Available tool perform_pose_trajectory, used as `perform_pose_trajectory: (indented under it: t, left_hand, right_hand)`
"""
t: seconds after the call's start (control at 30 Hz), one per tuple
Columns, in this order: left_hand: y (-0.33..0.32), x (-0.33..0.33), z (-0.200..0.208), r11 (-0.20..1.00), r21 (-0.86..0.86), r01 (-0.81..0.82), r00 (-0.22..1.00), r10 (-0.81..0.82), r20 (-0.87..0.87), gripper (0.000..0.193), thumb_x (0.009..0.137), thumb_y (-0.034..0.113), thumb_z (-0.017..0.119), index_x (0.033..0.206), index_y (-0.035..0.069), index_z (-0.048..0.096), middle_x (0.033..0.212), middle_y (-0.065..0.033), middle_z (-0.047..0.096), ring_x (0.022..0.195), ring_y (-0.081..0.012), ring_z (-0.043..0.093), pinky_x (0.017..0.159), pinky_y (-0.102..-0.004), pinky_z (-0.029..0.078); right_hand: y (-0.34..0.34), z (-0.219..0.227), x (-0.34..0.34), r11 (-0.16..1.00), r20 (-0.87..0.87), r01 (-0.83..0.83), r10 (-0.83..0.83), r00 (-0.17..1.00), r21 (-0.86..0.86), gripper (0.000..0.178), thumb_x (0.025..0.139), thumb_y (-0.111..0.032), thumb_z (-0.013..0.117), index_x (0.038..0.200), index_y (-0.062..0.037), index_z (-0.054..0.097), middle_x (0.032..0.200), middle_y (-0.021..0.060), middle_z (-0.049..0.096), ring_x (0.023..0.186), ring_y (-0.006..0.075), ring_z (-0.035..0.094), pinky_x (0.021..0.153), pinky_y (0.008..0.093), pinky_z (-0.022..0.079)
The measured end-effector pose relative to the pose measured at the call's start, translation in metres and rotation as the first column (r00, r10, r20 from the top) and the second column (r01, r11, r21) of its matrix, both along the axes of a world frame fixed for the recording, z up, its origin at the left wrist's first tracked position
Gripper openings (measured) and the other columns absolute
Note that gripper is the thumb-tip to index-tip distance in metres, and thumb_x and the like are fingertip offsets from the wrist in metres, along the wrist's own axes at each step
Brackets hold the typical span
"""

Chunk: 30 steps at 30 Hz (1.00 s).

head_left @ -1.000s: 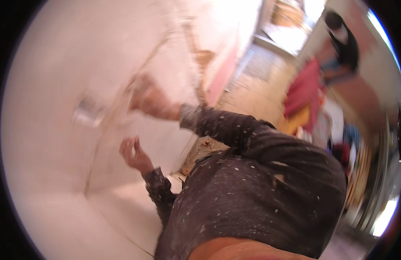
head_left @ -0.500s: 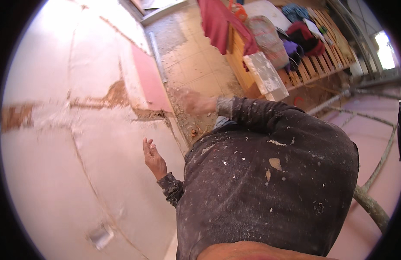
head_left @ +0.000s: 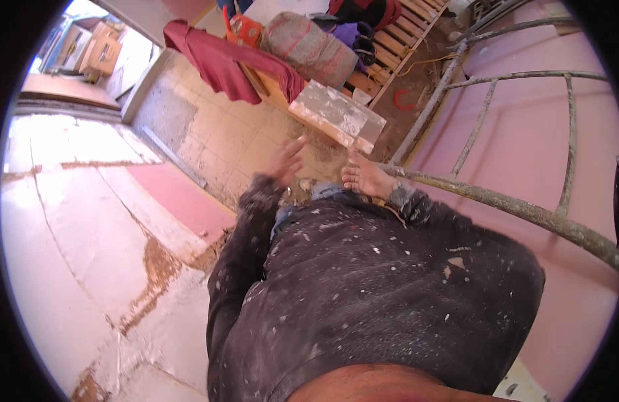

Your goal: The person applies plaster to a wall using a hawk and trowel, smoothing the surface in a room under renovation. Another person is visible in the background working on a different section of the wall.

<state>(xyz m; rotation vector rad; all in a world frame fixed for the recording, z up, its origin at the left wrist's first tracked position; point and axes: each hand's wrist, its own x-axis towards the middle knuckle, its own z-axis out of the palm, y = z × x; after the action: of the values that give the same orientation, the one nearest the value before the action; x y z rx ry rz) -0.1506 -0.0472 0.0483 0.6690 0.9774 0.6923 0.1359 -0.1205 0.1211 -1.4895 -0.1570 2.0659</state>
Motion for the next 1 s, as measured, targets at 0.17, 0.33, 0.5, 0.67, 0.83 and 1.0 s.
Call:
perform_pose_trajectory:
  t: [0.17, 0.33, 0.5, 0.67, 0.83, 1.0]
  left_hand:
    - [0.084, 0.104, 0.021, 0.789, -0.613, 0.034, 0.968, 0.126, 0.216, 0.061, 0.096, 0.043, 0.063, 0.142, 0.009, 0.041, 0.139, -0.0159, 0.049, 0.126, -0.0368, 0.050, 0.104, -0.0535, 0.045]
    - [0.093, 0.110, 0.004, 0.894, -0.448, 0.029, 0.986, 0.048, 0.159, 0.045, 0.104, 0.035, 0.048, 0.136, 0.004, 0.045, 0.132, -0.0198, 0.054, 0.118, -0.0377, 0.056, 0.095, -0.0538, 0.052]
    - [0.097, 0.092, -0.019, 0.842, -0.487, 0.233, 0.966, -0.144, 0.213, 0.041, 0.103, 0.031, 0.053, 0.133, 0.004, 0.046, 0.123, -0.0168, 0.059, 0.105, -0.0332, 0.065, 0.085, -0.0499, 0.059]
    - [0.088, 0.023, 0.134, 0.892, -0.155, 0.425, 0.905, -0.413, 0.103, 0.039, 0.100, 0.028, 0.057, 0.128, 0.002, 0.051, 0.120, -0.0162, 0.062, 0.101, -0.0274, 0.066, 0.082, -0.0445, 0.059]
    - [0.163, -0.079, 0.157, 0.997, 0.019, 0.072, 0.913, -0.073, 0.401, 0.043, 0.095, 0.028, 0.062, 0.129, 0.003, 0.053, 0.120, -0.0113, 0.063, 0.110, -0.0265, 0.063, 0.095, -0.0481, 0.053]
    - [0.235, -0.234, 0.165, 0.896, 0.065, -0.438, 0.842, 0.384, 0.379, 0.047, 0.099, 0.031, 0.051, 0.133, -0.002, 0.052, 0.127, -0.0147, 0.062, 0.114, -0.0295, 0.062, 0.104, -0.0463, 0.047]
  right_hand:
    - [0.010, -0.071, 0.005, 0.748, -0.258, 0.664, -0.639, 0.725, 0.012, 0.071, 0.089, -0.052, 0.070, 0.132, -0.0030, 0.041, 0.114, 0.0152, 0.055, 0.108, 0.0324, 0.056, 0.091, 0.0461, 0.051]
    - [0.025, -0.080, -0.021, 0.523, -0.211, 0.852, -0.832, 0.513, 0.013, 0.039, 0.097, -0.029, 0.066, 0.120, -0.0010, 0.053, 0.114, 0.0144, 0.059, 0.110, 0.0317, 0.058, 0.091, 0.0453, 0.051]
    - [0.016, -0.064, -0.020, 0.475, -0.212, 0.792, -0.789, 0.576, 0.383, 0.030, 0.099, -0.027, 0.061, 0.119, -0.0054, 0.056, 0.110, 0.0099, 0.063, 0.106, 0.0253, 0.061, 0.091, 0.0395, 0.052]
    - [0.015, -0.044, 0.013, 0.408, -0.152, 0.743, -0.817, 0.557, 0.530, 0.033, 0.098, -0.026, 0.062, 0.122, -0.0047, 0.056, 0.112, 0.0080, 0.065, 0.103, 0.0233, 0.064, 0.093, 0.0377, 0.053]
    - [0.118, 0.082, -0.013, 0.219, -0.485, 0.842, -0.735, 0.474, 0.492, 0.039, 0.095, -0.023, 0.064, 0.128, -0.0046, 0.055, 0.119, 0.0103, 0.062, 0.111, 0.0272, 0.061, 0.098, 0.0441, 0.051]
    - [0.251, 0.088, -0.034, 0.452, -0.470, 0.764, -0.605, 0.642, 0.461, 0.045, 0.093, -0.023, 0.066, 0.132, -0.0045, 0.052, 0.122, 0.0131, 0.061, 0.118, 0.0295, 0.058, 0.104, 0.0490, 0.047]
